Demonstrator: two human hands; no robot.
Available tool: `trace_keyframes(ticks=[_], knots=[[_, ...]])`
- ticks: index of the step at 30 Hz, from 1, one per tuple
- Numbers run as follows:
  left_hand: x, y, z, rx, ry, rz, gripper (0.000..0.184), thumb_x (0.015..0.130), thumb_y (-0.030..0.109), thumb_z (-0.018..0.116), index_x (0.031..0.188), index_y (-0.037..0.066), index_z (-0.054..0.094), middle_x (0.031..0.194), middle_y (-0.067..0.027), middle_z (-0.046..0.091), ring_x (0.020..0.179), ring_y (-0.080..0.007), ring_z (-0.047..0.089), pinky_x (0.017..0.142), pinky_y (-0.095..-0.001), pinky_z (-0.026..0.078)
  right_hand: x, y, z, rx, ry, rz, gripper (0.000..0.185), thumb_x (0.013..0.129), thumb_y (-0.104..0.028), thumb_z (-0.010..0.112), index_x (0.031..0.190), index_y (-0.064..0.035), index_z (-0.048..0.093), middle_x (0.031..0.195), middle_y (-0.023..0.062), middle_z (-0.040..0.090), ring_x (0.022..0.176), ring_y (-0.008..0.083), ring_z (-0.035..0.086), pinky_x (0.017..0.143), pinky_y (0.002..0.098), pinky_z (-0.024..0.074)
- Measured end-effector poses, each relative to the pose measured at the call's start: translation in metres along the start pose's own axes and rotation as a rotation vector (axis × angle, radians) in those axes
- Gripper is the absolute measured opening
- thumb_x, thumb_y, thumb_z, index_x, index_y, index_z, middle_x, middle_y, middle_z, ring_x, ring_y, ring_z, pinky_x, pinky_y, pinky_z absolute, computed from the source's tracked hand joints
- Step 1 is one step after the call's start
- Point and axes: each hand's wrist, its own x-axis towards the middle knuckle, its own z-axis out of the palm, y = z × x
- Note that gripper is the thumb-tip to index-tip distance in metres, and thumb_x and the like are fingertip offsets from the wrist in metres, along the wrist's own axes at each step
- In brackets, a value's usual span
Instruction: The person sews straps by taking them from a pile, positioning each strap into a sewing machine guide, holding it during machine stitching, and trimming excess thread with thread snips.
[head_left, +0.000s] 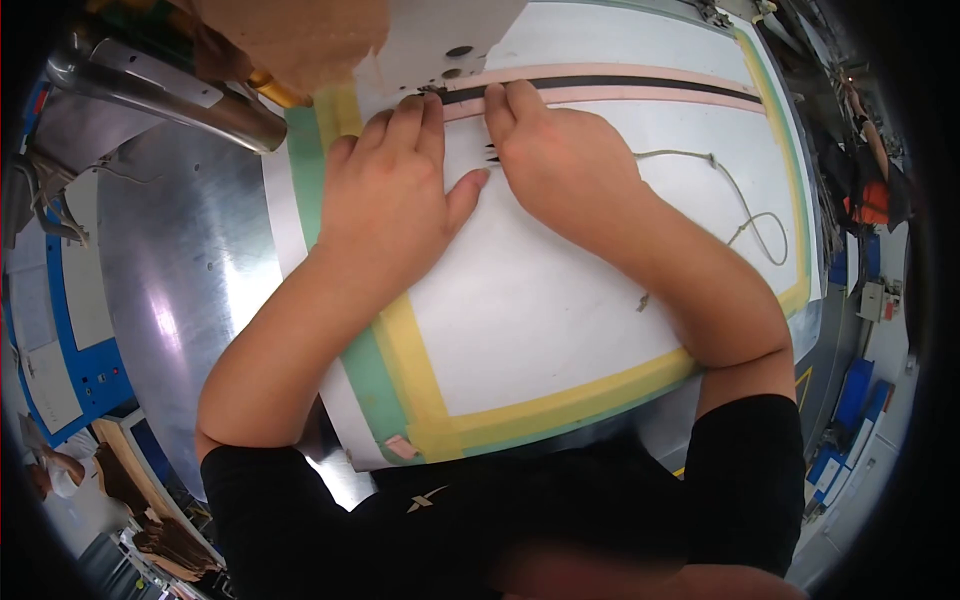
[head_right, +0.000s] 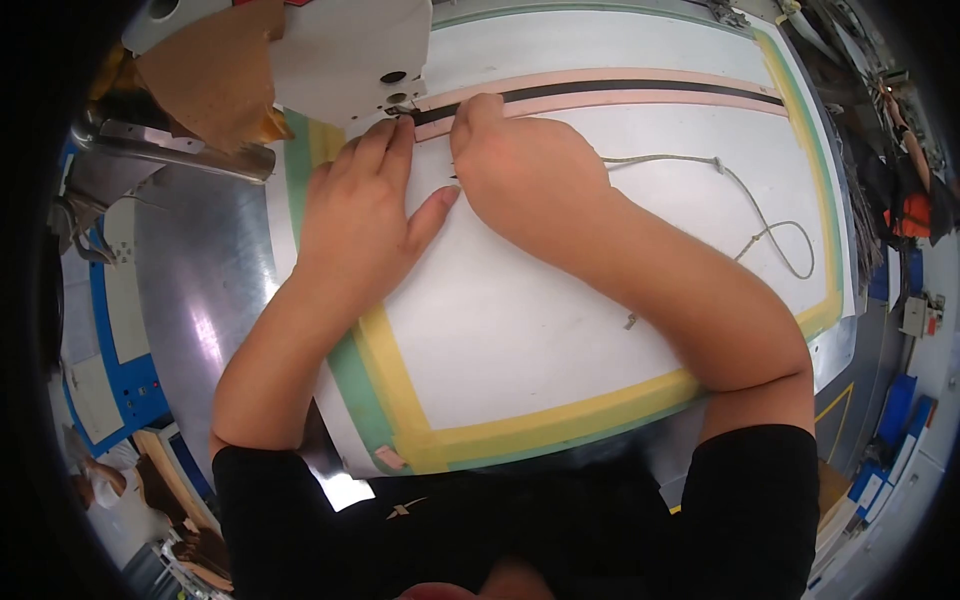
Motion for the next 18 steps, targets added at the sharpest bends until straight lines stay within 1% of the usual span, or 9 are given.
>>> trace_keyframes(ticks=[3, 6, 9, 12, 18], knots=[[0.0004, 0.0002, -0.001, -0.004, -0.003, 0.001, 0.071, 0.092, 0.041, 0.074, 0.143, -0.006, 0.056, 0.14, -0.02, 0.061, 0.119, -0.0334, 0.063, 0.096, -0.0441, 0.049, 0.0003, 0.0003, 0.0001, -0.003, -0.018, 0.0, 0.023, 0.076, -0.007, 0.068, 0.096, 0.005, 0.068, 0.095, 0.0133, 0.059, 0.055, 0.0194, 0.064, 0.045, 0.0294, 0.0509], [0.0012, 0.002, -0.0025, 0.008, -0.003, 0.002, 0.072, 0.091, 0.041, 0.075, 0.142, -0.006, 0.056, 0.139, -0.0199, 0.062, 0.118, -0.0329, 0.063, 0.096, -0.0435, 0.05, 0.0001, 0.0012, 0.0003, 0.019, 0.025, -0.016, 0.023, 0.076, -0.007, 0.067, 0.095, 0.0052, 0.068, 0.094, 0.0138, 0.058, 0.055, 0.0197, 0.063, 0.044, 0.0297, 0.0503], [0.0019, 0.0009, -0.0029, 0.01, -0.002, -0.006, 0.072, 0.091, 0.041, 0.075, 0.142, -0.006, 0.057, 0.138, -0.0198, 0.062, 0.117, -0.0329, 0.064, 0.096, -0.0433, 0.05, 0.0014, 0.0004, 0.0004, 0.008, -0.017, -0.003, 0.023, 0.075, -0.006, 0.068, 0.095, 0.006, 0.068, 0.093, 0.0145, 0.058, 0.055, 0.02, 0.063, 0.044, 0.0301, 0.05], [0.0022, 0.0012, -0.004, 0.009, -0.004, -0.004, 0.073, 0.09, 0.042, 0.075, 0.142, -0.006, 0.057, 0.138, -0.0199, 0.062, 0.116, -0.0333, 0.064, 0.095, -0.0434, 0.05, 0.001, 0.0, -0.0001, 0.01, -0.006, -0.003, 0.023, 0.075, -0.005, 0.068, 0.095, 0.0067, 0.067, 0.093, 0.0156, 0.058, 0.054, 0.0201, 0.063, 0.043, 0.0302, 0.0499], [0.003, 0.0027, -0.005, 0.033, -0.011, -0.003, 0.072, 0.091, 0.041, 0.075, 0.141, -0.007, 0.057, 0.138, -0.02, 0.062, 0.115, -0.0335, 0.064, 0.095, -0.0436, 0.05, 0.0013, -0.0007, -0.0027, 0.107, 0.01, 0.017, 0.022, 0.078, -0.005, 0.068, 0.095, 0.0082, 0.067, 0.093, 0.0173, 0.059, 0.056, 0.0238, 0.066, 0.045, 0.0321, 0.0519]])
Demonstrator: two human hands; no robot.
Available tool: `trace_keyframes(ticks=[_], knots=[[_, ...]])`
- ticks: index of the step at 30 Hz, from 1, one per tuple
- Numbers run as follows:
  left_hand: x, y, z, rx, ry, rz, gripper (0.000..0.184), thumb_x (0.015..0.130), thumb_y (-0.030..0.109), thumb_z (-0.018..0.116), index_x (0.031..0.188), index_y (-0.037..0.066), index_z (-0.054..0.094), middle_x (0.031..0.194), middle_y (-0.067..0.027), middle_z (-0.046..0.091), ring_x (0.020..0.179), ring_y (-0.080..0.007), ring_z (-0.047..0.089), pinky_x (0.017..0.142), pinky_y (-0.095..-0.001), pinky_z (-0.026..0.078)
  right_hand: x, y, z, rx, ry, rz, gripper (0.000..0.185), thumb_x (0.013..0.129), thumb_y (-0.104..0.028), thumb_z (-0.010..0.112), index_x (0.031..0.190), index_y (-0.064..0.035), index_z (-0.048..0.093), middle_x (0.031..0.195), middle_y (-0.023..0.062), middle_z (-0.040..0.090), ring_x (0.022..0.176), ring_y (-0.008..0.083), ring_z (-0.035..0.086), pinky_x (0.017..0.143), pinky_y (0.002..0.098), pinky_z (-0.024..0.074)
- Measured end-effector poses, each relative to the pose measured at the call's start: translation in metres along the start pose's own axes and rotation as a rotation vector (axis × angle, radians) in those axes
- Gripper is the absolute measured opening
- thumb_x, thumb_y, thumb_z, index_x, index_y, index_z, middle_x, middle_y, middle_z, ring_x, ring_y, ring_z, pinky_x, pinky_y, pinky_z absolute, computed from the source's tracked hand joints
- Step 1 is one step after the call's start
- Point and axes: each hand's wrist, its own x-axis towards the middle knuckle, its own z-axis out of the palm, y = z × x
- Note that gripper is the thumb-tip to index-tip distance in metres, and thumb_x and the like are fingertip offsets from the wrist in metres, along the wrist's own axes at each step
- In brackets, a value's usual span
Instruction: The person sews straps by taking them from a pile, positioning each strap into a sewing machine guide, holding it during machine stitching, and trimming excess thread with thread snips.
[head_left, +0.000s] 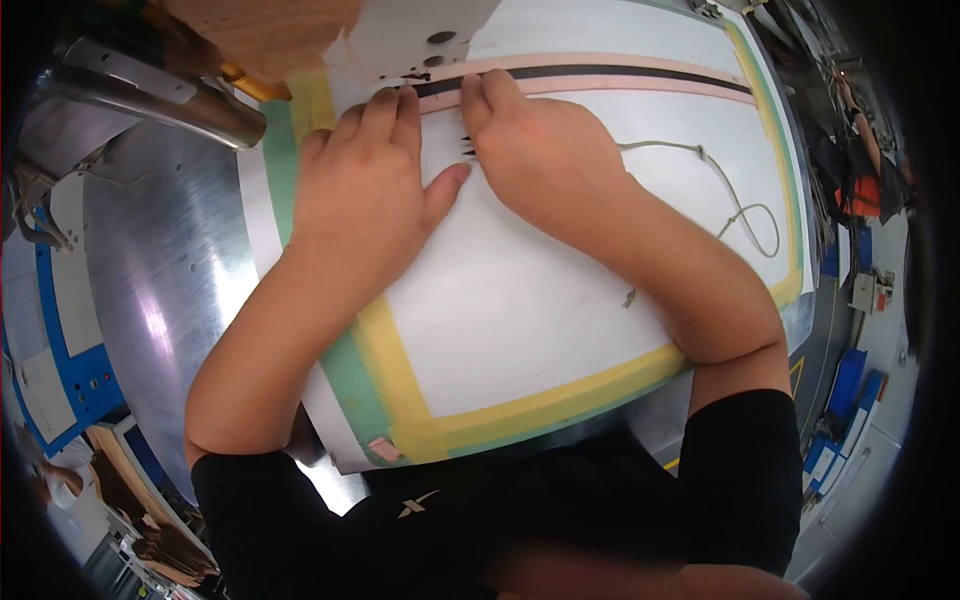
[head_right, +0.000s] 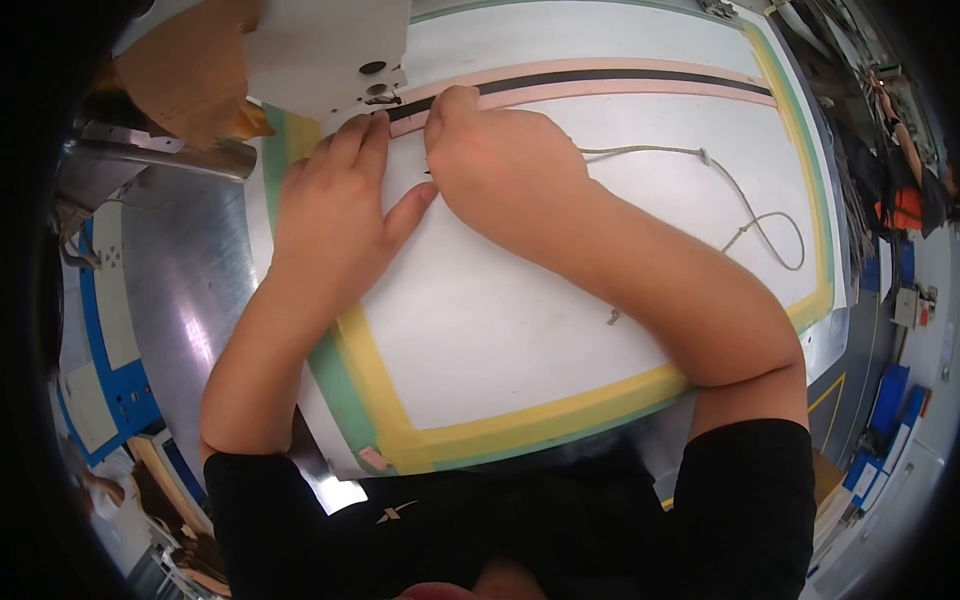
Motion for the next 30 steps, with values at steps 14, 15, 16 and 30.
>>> trace_keyframes(ticks=[14, 15, 16, 30], knots=[[0.001, 0.001, -0.01, -0.008, -0.024, -0.002, 0.07, 0.09, 0.041, 0.077, 0.14, -0.004, 0.058, 0.131, -0.0162, 0.065, 0.111, -0.0325, 0.066, 0.094, -0.044, 0.051, 0.002, -0.003, -0.001, -0.078, -0.03, 0.0, 0.019, 0.078, -0.005, 0.068, 0.094, 0.0064, 0.068, 0.09, 0.0153, 0.058, 0.056, 0.0231, 0.065, 0.046, 0.0329, 0.0526], [0.001, 0.001, -0.01, -0.008, -0.022, 0.0, 0.07, 0.09, 0.041, 0.077, 0.139, -0.004, 0.058, 0.13, -0.0162, 0.065, 0.111, -0.0324, 0.067, 0.094, -0.044, 0.051, 0.002, -0.002, -0.001, -0.082, -0.027, -0.002, 0.019, 0.078, -0.004, 0.068, 0.094, 0.0064, 0.068, 0.089, 0.0151, 0.058, 0.056, 0.0228, 0.065, 0.046, 0.0327, 0.0523], [0.001, 0.001, -0.01, -0.008, -0.021, 0.004, 0.07, 0.09, 0.041, 0.077, 0.139, -0.004, 0.058, 0.13, -0.0162, 0.065, 0.11, -0.0322, 0.067, 0.094, -0.044, 0.051, 0.002, -0.003, -0.002, -0.09, -0.032, -0.004, 0.019, 0.078, -0.005, 0.068, 0.094, 0.0065, 0.068, 0.089, 0.0148, 0.058, 0.056, 0.0227, 0.065, 0.045, 0.0327, 0.0523], [0.015, 0.034, -0.002, -0.055, 0.063, 0.0, 0.056, 0.089, 0.031, 0.071, 0.134, 0.0, 0.06, 0.135, -0.0158, 0.062, 0.124, -0.0338, 0.059, 0.101, -0.0488, 0.045, -0.001, 0.005, -0.008, -0.023, -0.099, 0.044, 0.03, 0.084, -0.009, 0.062, 0.107, 0.0095, 0.066, 0.101, 0.0211, 0.065, 0.068, 0.0272, 0.072, 0.053, 0.0366, 0.0582]])
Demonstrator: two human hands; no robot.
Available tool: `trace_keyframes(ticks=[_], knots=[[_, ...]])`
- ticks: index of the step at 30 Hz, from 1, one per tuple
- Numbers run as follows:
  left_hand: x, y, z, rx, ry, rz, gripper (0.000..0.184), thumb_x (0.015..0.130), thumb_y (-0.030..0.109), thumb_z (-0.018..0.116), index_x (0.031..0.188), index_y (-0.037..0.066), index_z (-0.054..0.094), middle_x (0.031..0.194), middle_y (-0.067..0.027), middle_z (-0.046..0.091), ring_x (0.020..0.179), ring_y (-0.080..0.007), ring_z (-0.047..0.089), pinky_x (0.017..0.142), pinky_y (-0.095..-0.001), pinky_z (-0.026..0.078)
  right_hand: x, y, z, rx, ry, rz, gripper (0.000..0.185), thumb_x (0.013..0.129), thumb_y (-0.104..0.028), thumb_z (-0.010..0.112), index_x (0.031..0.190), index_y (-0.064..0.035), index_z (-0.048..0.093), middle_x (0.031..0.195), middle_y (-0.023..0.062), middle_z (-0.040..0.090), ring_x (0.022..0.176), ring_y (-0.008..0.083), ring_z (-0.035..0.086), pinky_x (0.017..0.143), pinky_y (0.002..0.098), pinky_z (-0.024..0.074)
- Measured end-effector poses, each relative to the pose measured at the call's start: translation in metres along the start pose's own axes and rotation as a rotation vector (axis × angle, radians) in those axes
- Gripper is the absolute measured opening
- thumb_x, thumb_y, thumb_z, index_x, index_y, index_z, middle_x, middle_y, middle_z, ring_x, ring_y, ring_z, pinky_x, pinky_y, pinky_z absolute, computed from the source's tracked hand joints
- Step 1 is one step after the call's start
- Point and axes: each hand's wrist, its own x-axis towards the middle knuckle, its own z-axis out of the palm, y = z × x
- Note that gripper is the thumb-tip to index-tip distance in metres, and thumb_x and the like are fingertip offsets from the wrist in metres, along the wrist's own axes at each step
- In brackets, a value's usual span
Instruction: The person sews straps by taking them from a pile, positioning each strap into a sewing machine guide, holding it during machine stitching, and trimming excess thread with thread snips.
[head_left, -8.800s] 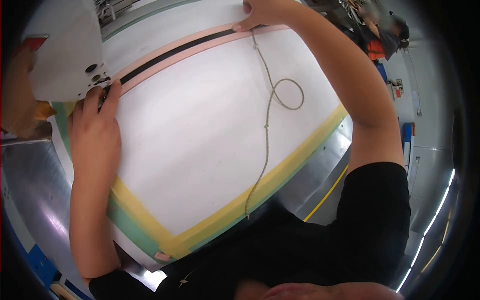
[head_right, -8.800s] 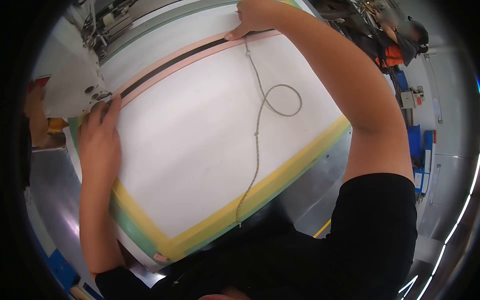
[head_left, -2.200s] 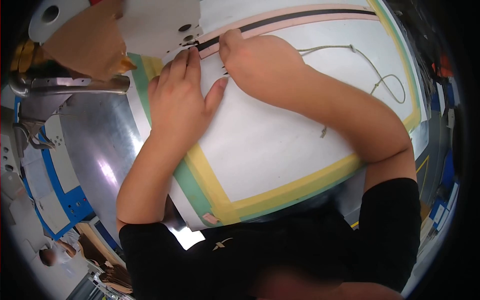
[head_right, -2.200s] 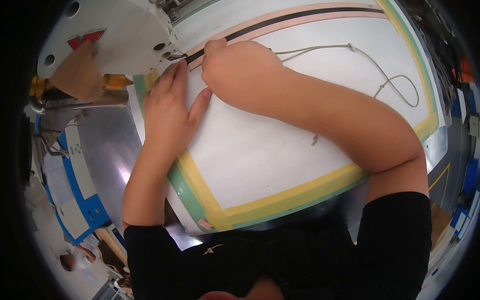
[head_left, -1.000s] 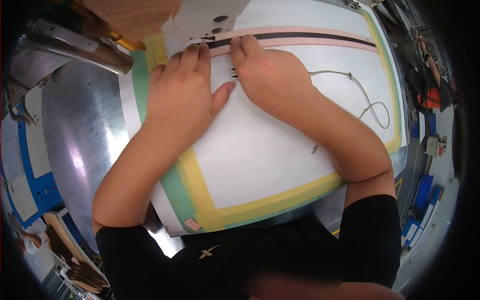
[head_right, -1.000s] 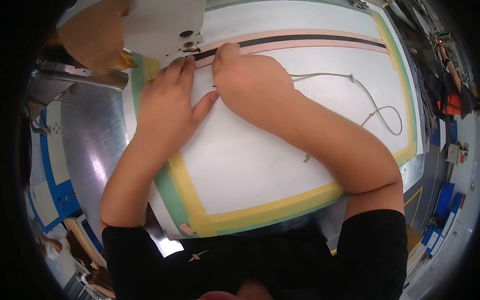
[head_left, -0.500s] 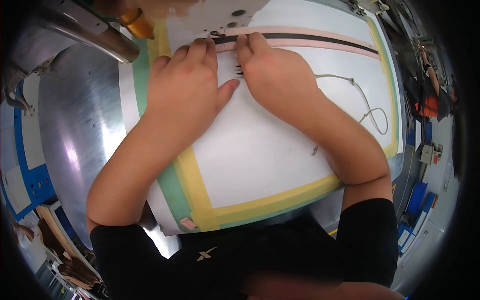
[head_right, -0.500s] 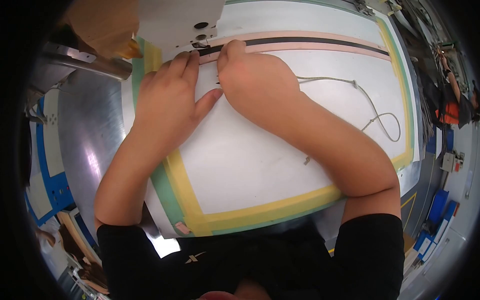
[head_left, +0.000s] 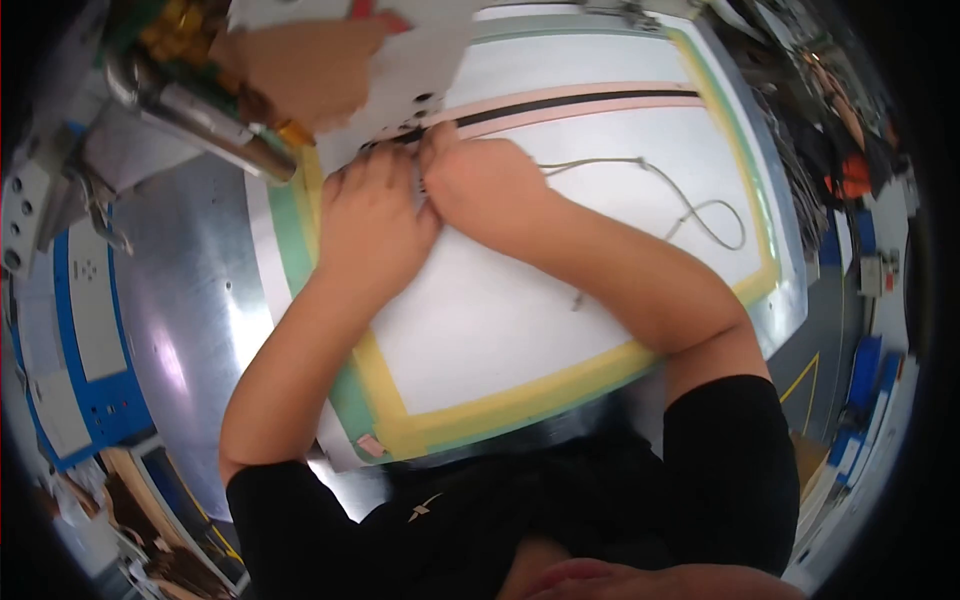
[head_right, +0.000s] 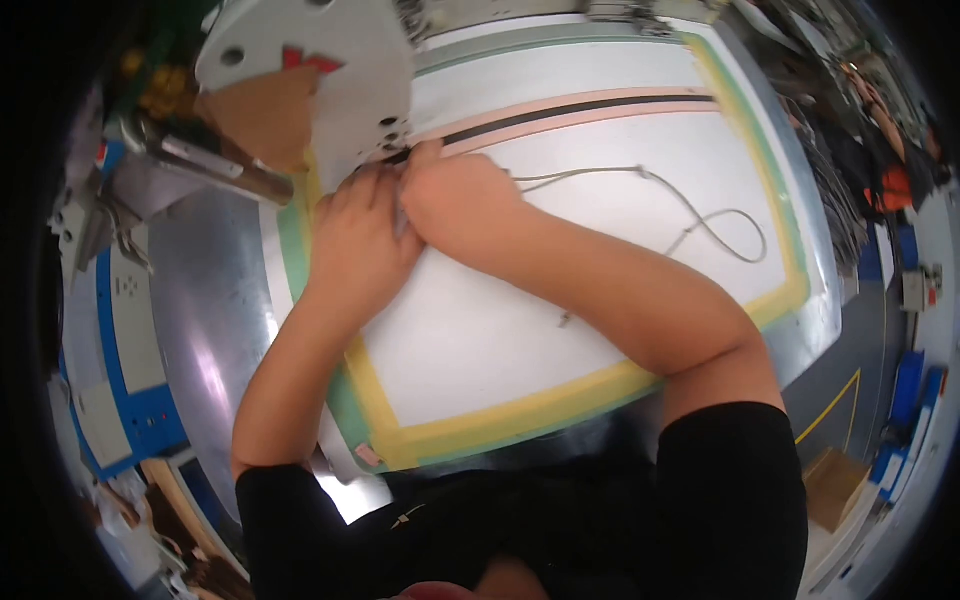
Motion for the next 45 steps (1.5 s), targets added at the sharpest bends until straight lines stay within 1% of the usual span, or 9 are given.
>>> trace_keyframes(ticks=[9, 18, 21, 24, 27, 30, 33, 36, 45], knots=[[-0.019, -0.009, 0.0, 0.12, -0.011, -0.034, 0.063, 0.093, 0.038, 0.069, 0.141, -0.001, 0.056, 0.146, -0.0203, 0.055, 0.13, -0.0418, 0.053, 0.108, -0.0523, 0.041, -0.032, 0.054, -0.001, 0.147, -0.15, 0.451, 0.026, 0.094, -0.006, 0.055, 0.112, 0.0106, 0.064, 0.109, 0.0268, 0.066, 0.078, 0.0364, 0.074, 0.063, 0.0453, 0.0602], [-0.012, -0.002, 0.001, 0.092, -0.031, -0.112, 0.071, 0.094, 0.051, 0.068, 0.139, -0.003, 0.056, 0.144, -0.0208, 0.056, 0.131, -0.0402, 0.053, 0.11, -0.0525, 0.039, -0.045, 0.075, 0.0, 0.052, -0.148, 0.493, 0.033, 0.095, -0.005, 0.053, 0.125, 0.0064, 0.063, 0.119, 0.0187, 0.066, 0.091, 0.0356, 0.074, 0.077, 0.0457, 0.0613], [-0.007, 0.001, 0.01, 0.069, -0.013, -0.123, 0.075, 0.095, 0.054, 0.065, 0.141, -0.004, 0.055, 0.146, -0.0207, 0.056, 0.135, -0.0376, 0.052, 0.112, -0.0525, 0.037, -0.046, 0.077, 0.013, -0.002, 0.07, 0.318, 0.016, 0.093, -0.007, 0.059, 0.101, 0.0065, 0.058, 0.074, 0.0175, 0.069, 0.07, 0.0329, 0.075, 0.062, 0.0426, 0.0608], [-0.003, 0.007, 0.01, 0.067, -0.036, -0.132, 0.076, 0.096, 0.055, 0.065, 0.143, -0.004, 0.054, 0.147, -0.0205, 0.055, 0.137, -0.0371, 0.05, 0.114, -0.0524, 0.036, -0.046, 0.075, 0.012, -0.051, 0.187, 0.217, 0.015, 0.092, -0.008, 0.06, 0.098, 0.0062, 0.059, 0.076, 0.0165, 0.068, 0.067, 0.0308, 0.074, 0.058, 0.0412, 0.0601], [0.003, 0.016, 0.007, 0.045, -0.053, -0.154, 0.078, 0.095, 0.055, 0.065, 0.145, -0.004, 0.053, 0.148, -0.0202, 0.055, 0.138, -0.0364, 0.05, 0.114, -0.0527, 0.035, -0.039, 0.069, 0.0, 0.02, -0.125, 0.379, 0.036, 0.098, -0.009, 0.05, 0.129, 0.0071, 0.062, 0.12, 0.0183, 0.066, 0.089, 0.0355, 0.075, 0.075, 0.0453, 0.0617], [0.01, 0.025, 0.016, 0.058, 0.006, -0.115, 0.079, 0.091, 0.056, 0.069, 0.14, -0.005, 0.057, 0.142, -0.0178, 0.059, 0.132, -0.0328, 0.054, 0.109, -0.0504, 0.038, -0.041, 0.071, -0.002, 0.042, -0.115, 0.357, 0.035, 0.099, -0.009, 0.05, 0.128, 0.0071, 0.062, 0.12, 0.0183, 0.066, 0.088, 0.0354, 0.075, 0.075, 0.0456, 0.0617], [0.019, 0.041, 0.02, 0.06, 0.009, -0.12, 0.08, 0.091, 0.056, 0.069, 0.141, -0.005, 0.057, 0.144, -0.0177, 0.058, 0.134, -0.0327, 0.053, 0.108, -0.0505, 0.038, -0.046, 0.077, 0.013, 0.01, 0.202, 0.212, 0.017, 0.09, -0.009, 0.063, 0.095, 0.0071, 0.061, 0.081, 0.0165, 0.065, 0.063, 0.0314, 0.073, 0.052, 0.0409, 0.0586], [0.03, 0.056, 0.018, 0.023, -0.041, -0.142, 0.081, 0.091, 0.056, 0.068, 0.142, -0.005, 0.056, 0.146, -0.0175, 0.057, 0.135, -0.0324, 0.052, 0.109, -0.0509, 0.038, -0.044, 0.075, 0.002, 0.109, -0.091, 0.353, 0.037, 0.096, -0.009, 0.053, 0.128, 0.0065, 0.063, 0.119, 0.0173, 0.066, 0.084, 0.0348, 0.075, 0.07, 0.0441, 0.0617], [0.028, 0.057, 0.012, 0.067, -0.096, -0.184, 0.077, 0.094, 0.055, 0.067, 0.145, -0.001, 0.055, 0.149, -0.0191, 0.055, 0.136, -0.0362, 0.052, 0.113, -0.0538, 0.038, -0.078, 0.118, -0.027, 0.083, -0.109, 0.408, 0.043, 0.095, -0.006, 0.051, 0.136, -0.0031, 0.063, 0.134, 0.0097, 0.064, 0.095, 0.0321, 0.075, 0.079, 0.0446, 0.0614]])
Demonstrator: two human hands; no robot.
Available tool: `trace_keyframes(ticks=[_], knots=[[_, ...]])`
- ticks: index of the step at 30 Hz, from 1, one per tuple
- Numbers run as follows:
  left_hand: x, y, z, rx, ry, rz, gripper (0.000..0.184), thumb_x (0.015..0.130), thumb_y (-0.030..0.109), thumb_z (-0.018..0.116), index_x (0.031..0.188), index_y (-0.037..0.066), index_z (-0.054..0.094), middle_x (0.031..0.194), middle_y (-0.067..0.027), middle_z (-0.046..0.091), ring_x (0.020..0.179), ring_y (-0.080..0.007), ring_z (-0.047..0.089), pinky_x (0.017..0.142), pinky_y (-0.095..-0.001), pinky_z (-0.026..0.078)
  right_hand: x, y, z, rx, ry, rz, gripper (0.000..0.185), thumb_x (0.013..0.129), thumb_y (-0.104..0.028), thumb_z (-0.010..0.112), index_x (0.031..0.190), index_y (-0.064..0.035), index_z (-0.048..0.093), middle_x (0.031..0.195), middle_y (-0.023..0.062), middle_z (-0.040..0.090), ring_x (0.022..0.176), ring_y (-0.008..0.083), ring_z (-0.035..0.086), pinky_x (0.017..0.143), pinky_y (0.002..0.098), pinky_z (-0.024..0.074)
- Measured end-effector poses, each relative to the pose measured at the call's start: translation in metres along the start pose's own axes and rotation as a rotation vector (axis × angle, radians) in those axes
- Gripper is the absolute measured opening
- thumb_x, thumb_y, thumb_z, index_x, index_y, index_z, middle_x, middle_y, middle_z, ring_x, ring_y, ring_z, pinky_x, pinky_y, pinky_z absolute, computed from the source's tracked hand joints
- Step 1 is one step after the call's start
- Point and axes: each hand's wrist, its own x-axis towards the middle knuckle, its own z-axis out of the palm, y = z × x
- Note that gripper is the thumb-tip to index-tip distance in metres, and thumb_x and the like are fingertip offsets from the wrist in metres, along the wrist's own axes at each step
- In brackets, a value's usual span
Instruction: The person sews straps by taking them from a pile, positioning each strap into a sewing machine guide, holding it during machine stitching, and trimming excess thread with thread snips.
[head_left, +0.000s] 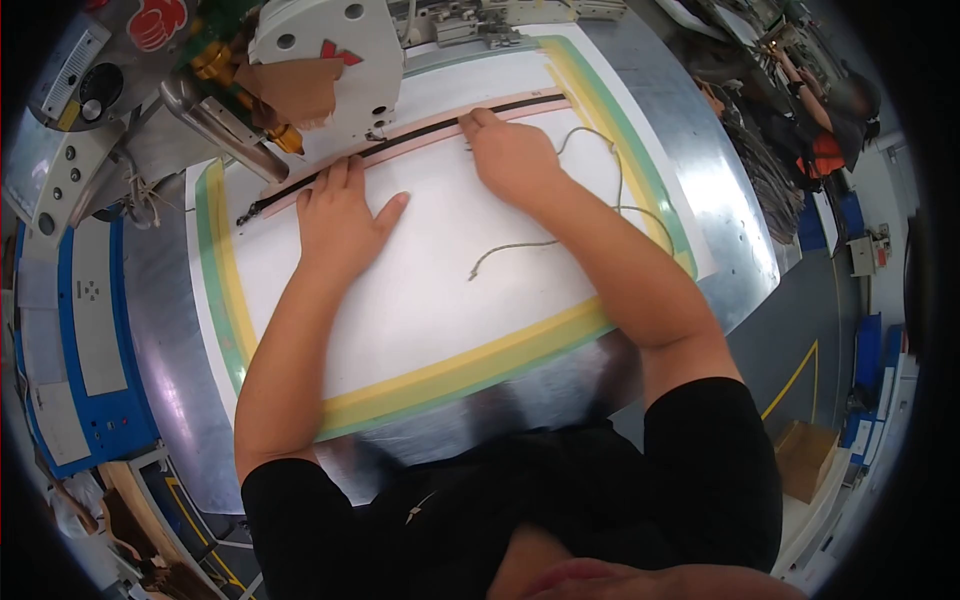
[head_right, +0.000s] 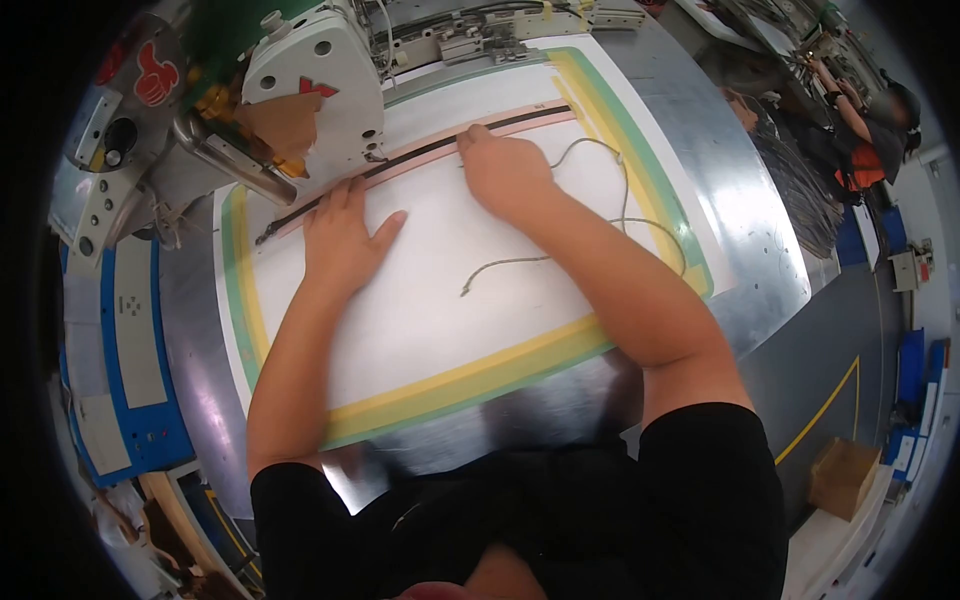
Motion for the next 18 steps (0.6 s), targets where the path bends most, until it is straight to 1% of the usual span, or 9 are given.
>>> trace_keyframes(ticks=[3, 5, 7, 13, 18], knots=[[-0.003, 0.002, -0.003, 0.025, 0.014, -0.005, 0.077, 0.094, 0.055, 0.067, 0.145, -0.001, 0.055, 0.149, -0.0199, 0.055, 0.137, -0.0364, 0.052, 0.113, -0.0536, 0.038, -0.008, 0.033, -0.007, -0.015, 0.08, 0.025, 0.035, 0.096, -0.006, 0.052, 0.129, -0.0011, 0.064, 0.127, 0.0112, 0.065, 0.099, 0.032, 0.074, 0.081, 0.0447, 0.0609], [-0.007, 0.007, -0.003, 0.031, 0.025, -0.006, 0.077, 0.094, 0.055, 0.067, 0.145, -0.001, 0.055, 0.149, -0.0203, 0.054, 0.137, -0.0366, 0.051, 0.113, -0.0536, 0.038, -0.015, 0.043, -0.011, -0.028, 0.07, 0.03, 0.037, 0.096, -0.006, 0.051, 0.13, -0.0004, 0.064, 0.127, 0.0115, 0.065, 0.1, 0.0314, 0.074, 0.081, 0.044, 0.0609], [-0.008, 0.009, -0.002, 0.031, 0.044, -0.005, 0.077, 0.094, 0.056, 0.067, 0.145, -0.001, 0.055, 0.149, -0.0206, 0.054, 0.138, -0.0367, 0.05, 0.113, -0.0539, 0.038, -0.015, 0.044, -0.009, -0.042, 0.071, 0.018, 0.038, 0.096, -0.006, 0.051, 0.131, 0.0003, 0.063, 0.127, 0.0123, 0.065, 0.1, 0.0316, 0.074, 0.081, 0.0441, 0.061], [0.004, 0.036, -0.001, -0.021, -0.007, 0.002, 0.08, 0.094, 0.056, 0.067, 0.145, -0.003, 0.054, 0.15, -0.02, 0.054, 0.14, -0.0364, 0.049, 0.114, -0.0542, 0.037, -0.014, 0.038, -0.007, -0.057, 0.055, -0.019, 0.04, 0.096, -0.006, 0.051, 0.133, 0.0036, 0.061, 0.126, 0.0152, 0.065, 0.098, 0.0313, 0.074, 0.079, 0.0436, 0.0614], [0.01, 0.057, -0.004, -0.039, -0.019, -0.001, 0.081, 0.093, 0.057, 0.067, 0.146, -0.003, 0.053, 0.149, -0.0195, 0.054, 0.139, -0.0363, 0.05, 0.114, -0.0548, 0.037, -0.019, 0.038, -0.006, -0.048, 0.046, -0.021, 0.042, 0.097, -0.008, 0.05, 0.136, 0.0043, 0.06, 0.128, 0.0155, 0.064, 0.098, 0.0318, 0.074, 0.078, 0.0433, 0.0617]])
